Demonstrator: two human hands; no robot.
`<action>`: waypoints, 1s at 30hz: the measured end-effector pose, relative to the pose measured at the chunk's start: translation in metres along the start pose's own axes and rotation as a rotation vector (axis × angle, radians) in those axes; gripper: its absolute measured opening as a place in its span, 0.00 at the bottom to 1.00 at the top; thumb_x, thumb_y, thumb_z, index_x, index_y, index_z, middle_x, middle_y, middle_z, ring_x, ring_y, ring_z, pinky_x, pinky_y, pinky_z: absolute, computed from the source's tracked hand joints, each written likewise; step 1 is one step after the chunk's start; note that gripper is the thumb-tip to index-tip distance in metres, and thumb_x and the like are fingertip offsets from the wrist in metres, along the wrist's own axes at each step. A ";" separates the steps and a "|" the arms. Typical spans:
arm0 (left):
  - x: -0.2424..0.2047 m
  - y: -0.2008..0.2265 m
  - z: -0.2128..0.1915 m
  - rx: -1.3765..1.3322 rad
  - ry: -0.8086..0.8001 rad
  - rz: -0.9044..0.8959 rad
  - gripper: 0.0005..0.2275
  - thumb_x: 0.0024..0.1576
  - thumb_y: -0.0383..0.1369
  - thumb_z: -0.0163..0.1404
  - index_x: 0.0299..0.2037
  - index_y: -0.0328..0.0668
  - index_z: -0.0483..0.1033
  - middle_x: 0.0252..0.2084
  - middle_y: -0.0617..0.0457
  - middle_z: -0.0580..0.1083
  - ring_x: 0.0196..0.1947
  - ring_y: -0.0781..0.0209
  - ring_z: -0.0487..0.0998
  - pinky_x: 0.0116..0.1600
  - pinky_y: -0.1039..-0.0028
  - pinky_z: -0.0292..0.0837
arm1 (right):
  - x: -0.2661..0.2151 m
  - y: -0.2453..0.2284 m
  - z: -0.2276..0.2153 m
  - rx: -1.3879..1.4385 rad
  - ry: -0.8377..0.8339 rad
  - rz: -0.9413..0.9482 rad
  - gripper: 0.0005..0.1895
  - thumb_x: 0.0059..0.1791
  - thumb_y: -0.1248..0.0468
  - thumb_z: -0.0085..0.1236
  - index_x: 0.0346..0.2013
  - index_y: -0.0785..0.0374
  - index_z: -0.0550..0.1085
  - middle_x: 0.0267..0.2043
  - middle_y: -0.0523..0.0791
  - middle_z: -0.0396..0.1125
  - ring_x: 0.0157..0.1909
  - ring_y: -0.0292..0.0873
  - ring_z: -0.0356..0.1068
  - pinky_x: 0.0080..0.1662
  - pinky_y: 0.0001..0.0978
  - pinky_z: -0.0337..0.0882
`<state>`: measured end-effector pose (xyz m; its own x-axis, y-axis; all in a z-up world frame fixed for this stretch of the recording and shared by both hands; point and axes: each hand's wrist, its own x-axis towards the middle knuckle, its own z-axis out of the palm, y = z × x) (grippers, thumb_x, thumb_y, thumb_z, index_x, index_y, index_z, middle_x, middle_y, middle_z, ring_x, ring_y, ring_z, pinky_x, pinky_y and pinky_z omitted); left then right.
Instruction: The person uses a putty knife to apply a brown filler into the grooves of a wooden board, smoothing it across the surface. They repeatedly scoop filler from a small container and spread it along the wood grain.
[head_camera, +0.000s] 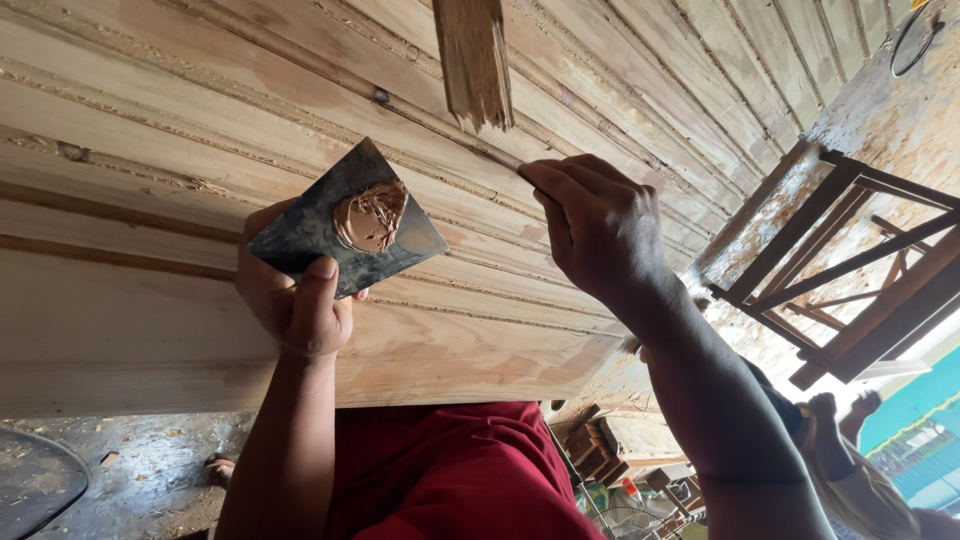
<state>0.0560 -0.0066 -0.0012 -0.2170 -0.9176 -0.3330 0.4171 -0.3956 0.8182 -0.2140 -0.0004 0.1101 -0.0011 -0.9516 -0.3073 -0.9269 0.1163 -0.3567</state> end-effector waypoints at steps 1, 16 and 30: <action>0.000 0.001 0.000 0.010 0.003 0.002 0.20 0.60 0.31 0.51 0.59 0.25 0.65 0.40 0.42 0.73 0.23 0.64 0.72 0.25 0.76 0.71 | 0.001 0.000 -0.001 0.011 -0.005 -0.007 0.09 0.54 0.71 0.59 0.48 0.61 0.79 0.44 0.46 0.76 0.46 0.45 0.78 0.43 0.36 0.77; -0.002 -0.011 -0.006 0.043 0.008 0.101 0.17 0.63 0.30 0.51 0.57 0.24 0.66 0.42 0.42 0.72 0.28 0.59 0.70 0.34 0.71 0.70 | -0.018 0.021 -0.015 0.024 -0.024 0.047 0.08 0.54 0.71 0.60 0.47 0.61 0.79 0.43 0.46 0.76 0.44 0.45 0.77 0.42 0.36 0.77; 0.002 -0.007 -0.002 0.109 0.038 0.089 0.19 0.58 0.33 0.51 0.55 0.26 0.66 0.41 0.44 0.71 0.23 0.65 0.69 0.24 0.77 0.68 | -0.038 0.038 -0.023 0.085 -0.106 -0.070 0.08 0.54 0.71 0.58 0.45 0.60 0.80 0.43 0.45 0.77 0.45 0.43 0.78 0.40 0.33 0.78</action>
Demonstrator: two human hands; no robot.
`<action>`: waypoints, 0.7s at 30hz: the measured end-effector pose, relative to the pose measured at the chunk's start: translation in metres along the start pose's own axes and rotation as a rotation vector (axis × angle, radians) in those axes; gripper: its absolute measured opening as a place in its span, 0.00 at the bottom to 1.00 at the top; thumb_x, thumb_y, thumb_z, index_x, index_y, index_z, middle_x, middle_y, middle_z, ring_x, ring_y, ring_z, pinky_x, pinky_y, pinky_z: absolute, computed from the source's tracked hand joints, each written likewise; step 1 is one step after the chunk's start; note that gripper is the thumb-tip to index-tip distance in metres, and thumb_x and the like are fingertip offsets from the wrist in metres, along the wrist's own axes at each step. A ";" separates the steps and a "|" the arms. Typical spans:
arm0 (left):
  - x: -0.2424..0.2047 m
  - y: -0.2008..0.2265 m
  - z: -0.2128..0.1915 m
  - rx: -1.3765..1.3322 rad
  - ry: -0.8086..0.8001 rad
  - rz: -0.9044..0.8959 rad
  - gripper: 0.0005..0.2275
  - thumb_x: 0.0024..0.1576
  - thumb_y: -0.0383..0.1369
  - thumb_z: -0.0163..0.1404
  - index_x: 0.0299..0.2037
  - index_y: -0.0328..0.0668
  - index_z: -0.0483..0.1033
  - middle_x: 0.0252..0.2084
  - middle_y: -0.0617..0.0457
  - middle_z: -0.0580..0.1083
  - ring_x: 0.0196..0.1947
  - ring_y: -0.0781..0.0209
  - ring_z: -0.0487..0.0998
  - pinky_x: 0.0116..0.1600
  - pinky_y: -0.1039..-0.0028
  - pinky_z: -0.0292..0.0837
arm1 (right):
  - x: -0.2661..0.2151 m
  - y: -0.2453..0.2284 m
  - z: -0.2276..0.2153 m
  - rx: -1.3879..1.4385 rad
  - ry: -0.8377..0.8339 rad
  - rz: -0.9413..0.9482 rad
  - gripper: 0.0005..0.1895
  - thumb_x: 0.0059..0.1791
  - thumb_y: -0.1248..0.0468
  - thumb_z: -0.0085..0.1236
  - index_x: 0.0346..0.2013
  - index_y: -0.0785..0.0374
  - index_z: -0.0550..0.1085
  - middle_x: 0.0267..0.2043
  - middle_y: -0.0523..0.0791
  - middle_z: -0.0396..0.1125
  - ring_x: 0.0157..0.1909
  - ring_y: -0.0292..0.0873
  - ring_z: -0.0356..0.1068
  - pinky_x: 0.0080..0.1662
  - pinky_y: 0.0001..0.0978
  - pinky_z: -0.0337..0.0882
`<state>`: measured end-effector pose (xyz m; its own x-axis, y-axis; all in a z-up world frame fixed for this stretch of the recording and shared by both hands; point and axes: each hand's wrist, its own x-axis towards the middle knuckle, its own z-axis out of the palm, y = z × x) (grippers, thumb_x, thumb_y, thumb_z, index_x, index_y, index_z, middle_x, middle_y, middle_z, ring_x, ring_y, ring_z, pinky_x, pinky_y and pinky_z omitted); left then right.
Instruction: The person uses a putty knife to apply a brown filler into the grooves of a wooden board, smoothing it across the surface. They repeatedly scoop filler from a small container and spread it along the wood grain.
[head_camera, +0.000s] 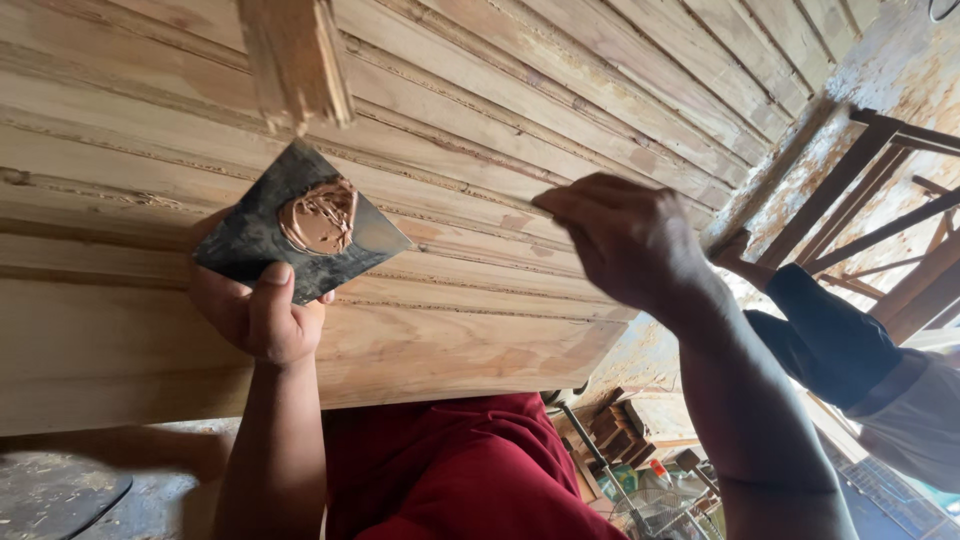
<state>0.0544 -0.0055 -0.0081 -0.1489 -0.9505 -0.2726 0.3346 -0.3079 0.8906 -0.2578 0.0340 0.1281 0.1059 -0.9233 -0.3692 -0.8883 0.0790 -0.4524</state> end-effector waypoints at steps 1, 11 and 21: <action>0.000 -0.001 0.000 0.012 -0.003 0.017 0.19 0.58 0.33 0.51 0.55 0.27 0.66 0.41 0.44 0.71 0.23 0.65 0.70 0.23 0.77 0.68 | -0.002 0.001 -0.002 -0.018 0.021 0.041 0.08 0.54 0.71 0.59 0.45 0.60 0.80 0.43 0.45 0.77 0.45 0.44 0.78 0.41 0.34 0.78; 0.007 -0.008 -0.003 0.316 0.020 0.258 0.17 0.60 0.36 0.49 0.53 0.28 0.71 0.47 0.41 0.72 0.40 0.56 0.74 0.46 0.70 0.73 | -0.013 0.013 0.013 -0.071 0.132 0.078 0.09 0.53 0.72 0.60 0.48 0.62 0.79 0.45 0.45 0.77 0.46 0.44 0.77 0.44 0.35 0.78; 0.011 -0.001 0.005 0.151 0.000 0.126 0.18 0.56 0.34 0.47 0.51 0.27 0.64 0.40 0.42 0.72 0.26 0.63 0.73 0.31 0.76 0.72 | -0.027 -0.020 0.068 -0.321 0.365 0.137 0.13 0.50 0.73 0.61 0.50 0.65 0.79 0.49 0.46 0.76 0.48 0.43 0.76 0.40 0.32 0.79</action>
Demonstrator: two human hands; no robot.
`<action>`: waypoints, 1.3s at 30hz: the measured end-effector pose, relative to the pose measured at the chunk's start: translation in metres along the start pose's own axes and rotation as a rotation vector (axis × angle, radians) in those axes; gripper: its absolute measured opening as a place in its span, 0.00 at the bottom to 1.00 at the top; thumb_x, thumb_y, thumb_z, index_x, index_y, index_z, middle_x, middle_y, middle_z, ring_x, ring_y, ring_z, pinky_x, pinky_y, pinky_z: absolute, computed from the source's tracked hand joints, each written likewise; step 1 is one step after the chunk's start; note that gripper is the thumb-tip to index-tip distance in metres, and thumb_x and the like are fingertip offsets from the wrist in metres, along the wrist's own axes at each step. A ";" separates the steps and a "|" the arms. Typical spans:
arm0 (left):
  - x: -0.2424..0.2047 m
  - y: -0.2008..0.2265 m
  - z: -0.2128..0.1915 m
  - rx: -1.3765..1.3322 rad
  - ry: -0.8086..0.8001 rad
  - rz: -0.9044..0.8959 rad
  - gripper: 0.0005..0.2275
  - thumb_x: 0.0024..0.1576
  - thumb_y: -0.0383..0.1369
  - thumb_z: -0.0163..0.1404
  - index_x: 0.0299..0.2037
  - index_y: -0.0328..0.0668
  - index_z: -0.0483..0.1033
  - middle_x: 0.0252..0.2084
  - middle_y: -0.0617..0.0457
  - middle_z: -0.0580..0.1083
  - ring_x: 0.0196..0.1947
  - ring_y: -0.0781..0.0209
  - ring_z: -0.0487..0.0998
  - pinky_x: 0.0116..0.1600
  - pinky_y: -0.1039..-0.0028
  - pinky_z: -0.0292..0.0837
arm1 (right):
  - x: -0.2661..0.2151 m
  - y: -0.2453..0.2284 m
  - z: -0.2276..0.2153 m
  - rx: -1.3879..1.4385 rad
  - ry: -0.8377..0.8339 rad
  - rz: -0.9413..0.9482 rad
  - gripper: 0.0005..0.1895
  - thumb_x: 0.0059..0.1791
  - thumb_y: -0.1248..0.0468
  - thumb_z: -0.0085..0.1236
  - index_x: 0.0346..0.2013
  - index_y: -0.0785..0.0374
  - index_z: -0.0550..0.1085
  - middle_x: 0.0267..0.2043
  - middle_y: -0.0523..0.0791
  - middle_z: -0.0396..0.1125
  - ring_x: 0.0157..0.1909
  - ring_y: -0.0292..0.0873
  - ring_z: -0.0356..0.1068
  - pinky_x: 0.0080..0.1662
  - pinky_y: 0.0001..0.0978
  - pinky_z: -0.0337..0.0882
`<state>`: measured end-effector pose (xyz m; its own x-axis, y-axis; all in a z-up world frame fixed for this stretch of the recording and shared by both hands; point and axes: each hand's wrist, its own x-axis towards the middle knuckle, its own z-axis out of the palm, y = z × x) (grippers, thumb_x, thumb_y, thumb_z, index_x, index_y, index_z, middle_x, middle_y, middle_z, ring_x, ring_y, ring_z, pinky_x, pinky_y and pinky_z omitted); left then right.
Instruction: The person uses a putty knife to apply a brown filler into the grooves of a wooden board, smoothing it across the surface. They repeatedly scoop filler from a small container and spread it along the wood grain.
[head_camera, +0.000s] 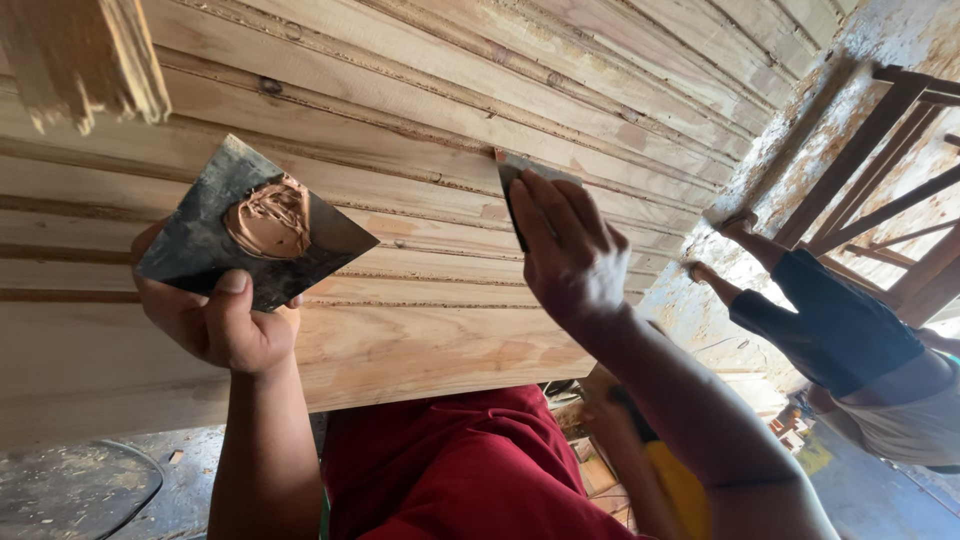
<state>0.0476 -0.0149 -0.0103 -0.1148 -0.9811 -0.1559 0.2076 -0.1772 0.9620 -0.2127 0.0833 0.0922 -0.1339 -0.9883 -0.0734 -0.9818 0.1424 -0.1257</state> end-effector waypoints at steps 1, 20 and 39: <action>0.001 0.001 0.001 0.003 -0.003 0.003 0.18 0.57 0.34 0.47 0.51 0.27 0.64 0.39 0.42 0.72 0.25 0.63 0.73 0.30 0.76 0.72 | -0.004 -0.002 0.000 -0.003 -0.009 -0.003 0.15 0.49 0.74 0.61 0.50 0.64 0.79 0.50 0.46 0.76 0.48 0.43 0.76 0.40 0.32 0.80; -0.009 -0.014 -0.009 -0.091 -0.001 0.021 0.15 0.61 0.33 0.50 0.53 0.30 0.65 0.42 0.43 0.72 0.27 0.60 0.71 0.29 0.74 0.71 | 0.025 0.058 -0.026 0.270 -0.246 -0.013 0.08 0.56 0.70 0.59 0.49 0.61 0.79 0.46 0.46 0.77 0.45 0.44 0.78 0.44 0.35 0.78; -0.002 -0.001 0.002 -0.113 -0.040 0.027 0.13 0.61 0.30 0.48 0.51 0.30 0.63 0.38 0.43 0.71 0.19 0.61 0.71 0.23 0.74 0.68 | 0.029 0.065 -0.037 0.337 -0.359 -0.128 0.08 0.55 0.71 0.55 0.46 0.60 0.80 0.45 0.46 0.77 0.45 0.44 0.79 0.46 0.35 0.80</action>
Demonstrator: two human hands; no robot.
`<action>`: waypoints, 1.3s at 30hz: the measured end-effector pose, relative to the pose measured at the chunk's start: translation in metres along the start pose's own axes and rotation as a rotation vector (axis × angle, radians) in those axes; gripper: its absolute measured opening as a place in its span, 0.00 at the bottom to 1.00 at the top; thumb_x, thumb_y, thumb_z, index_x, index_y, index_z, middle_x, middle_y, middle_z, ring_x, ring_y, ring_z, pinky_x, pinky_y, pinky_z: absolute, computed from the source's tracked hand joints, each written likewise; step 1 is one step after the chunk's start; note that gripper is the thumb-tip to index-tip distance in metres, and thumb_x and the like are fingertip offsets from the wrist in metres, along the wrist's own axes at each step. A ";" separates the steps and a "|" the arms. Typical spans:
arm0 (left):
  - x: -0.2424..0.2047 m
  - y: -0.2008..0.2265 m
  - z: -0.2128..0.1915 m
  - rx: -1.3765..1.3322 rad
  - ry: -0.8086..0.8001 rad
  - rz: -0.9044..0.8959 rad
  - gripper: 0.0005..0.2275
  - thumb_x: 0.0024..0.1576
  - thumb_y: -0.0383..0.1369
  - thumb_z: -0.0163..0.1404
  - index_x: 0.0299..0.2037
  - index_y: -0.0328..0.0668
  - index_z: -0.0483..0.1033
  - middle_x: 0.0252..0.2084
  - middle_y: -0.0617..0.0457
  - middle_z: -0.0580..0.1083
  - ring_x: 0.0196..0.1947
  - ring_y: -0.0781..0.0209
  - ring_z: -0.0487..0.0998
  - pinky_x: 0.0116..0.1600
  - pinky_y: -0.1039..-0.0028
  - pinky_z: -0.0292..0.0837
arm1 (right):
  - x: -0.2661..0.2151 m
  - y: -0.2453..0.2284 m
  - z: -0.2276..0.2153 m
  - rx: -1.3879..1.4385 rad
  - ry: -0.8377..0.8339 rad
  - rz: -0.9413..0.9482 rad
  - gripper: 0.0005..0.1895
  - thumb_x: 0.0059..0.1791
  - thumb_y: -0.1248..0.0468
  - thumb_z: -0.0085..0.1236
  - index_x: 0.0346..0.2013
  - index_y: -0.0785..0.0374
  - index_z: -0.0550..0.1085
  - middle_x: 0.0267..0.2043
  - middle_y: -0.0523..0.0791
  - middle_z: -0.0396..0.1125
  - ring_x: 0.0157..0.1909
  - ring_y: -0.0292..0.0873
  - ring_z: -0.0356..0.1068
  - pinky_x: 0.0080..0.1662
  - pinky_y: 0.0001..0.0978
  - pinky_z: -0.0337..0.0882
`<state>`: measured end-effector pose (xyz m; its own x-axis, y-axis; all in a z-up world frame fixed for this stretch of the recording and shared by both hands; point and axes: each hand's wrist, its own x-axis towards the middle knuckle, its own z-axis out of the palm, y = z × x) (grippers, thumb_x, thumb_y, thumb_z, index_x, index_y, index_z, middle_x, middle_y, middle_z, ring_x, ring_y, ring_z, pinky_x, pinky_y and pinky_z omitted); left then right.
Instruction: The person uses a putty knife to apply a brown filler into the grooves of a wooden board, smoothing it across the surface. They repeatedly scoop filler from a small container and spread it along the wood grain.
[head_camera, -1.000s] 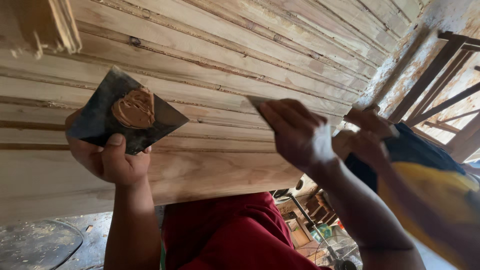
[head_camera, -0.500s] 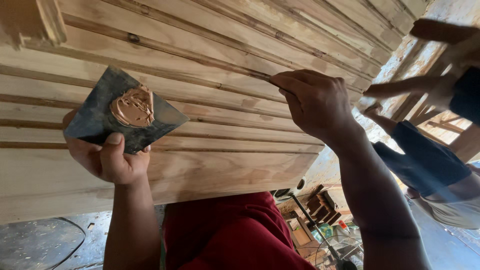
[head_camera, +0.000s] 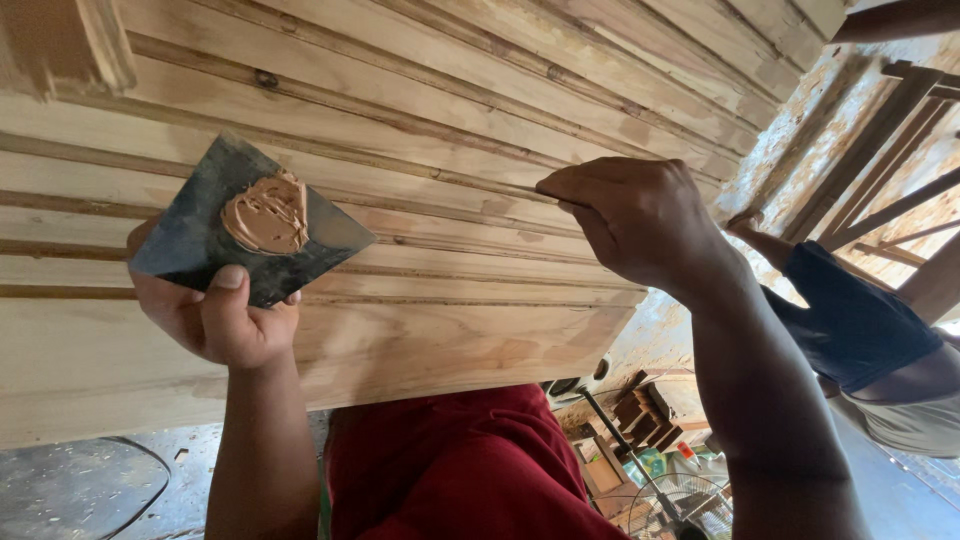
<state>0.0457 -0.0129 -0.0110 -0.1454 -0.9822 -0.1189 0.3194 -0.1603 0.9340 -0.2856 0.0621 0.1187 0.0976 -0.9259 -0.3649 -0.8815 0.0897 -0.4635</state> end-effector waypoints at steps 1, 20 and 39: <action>0.000 0.001 0.001 -0.009 -0.010 -0.003 0.13 0.62 0.30 0.48 0.51 0.30 0.63 0.38 0.43 0.72 0.19 0.61 0.71 0.24 0.74 0.67 | 0.000 -0.002 -0.002 0.001 0.002 0.036 0.08 0.55 0.70 0.56 0.46 0.61 0.80 0.43 0.46 0.77 0.42 0.44 0.79 0.43 0.36 0.79; -0.001 -0.004 -0.005 0.150 0.030 0.062 0.13 0.60 0.33 0.49 0.48 0.29 0.66 0.44 0.44 0.70 0.31 0.60 0.69 0.36 0.71 0.68 | 0.009 -0.006 0.005 0.012 -0.011 0.036 0.07 0.56 0.70 0.57 0.47 0.60 0.81 0.45 0.46 0.78 0.44 0.44 0.80 0.43 0.35 0.80; -0.002 -0.005 -0.005 0.158 0.028 0.053 0.16 0.59 0.36 0.50 0.51 0.31 0.67 0.50 0.46 0.69 0.42 0.60 0.73 0.48 0.73 0.71 | -0.027 0.004 0.005 -0.002 0.049 0.057 0.10 0.52 0.72 0.61 0.47 0.60 0.80 0.45 0.46 0.78 0.45 0.45 0.79 0.44 0.35 0.79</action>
<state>0.0494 -0.0109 -0.0169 -0.1056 -0.9916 -0.0752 0.1742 -0.0929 0.9803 -0.2894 0.0891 0.1228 0.0248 -0.9361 -0.3507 -0.8859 0.1419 -0.4416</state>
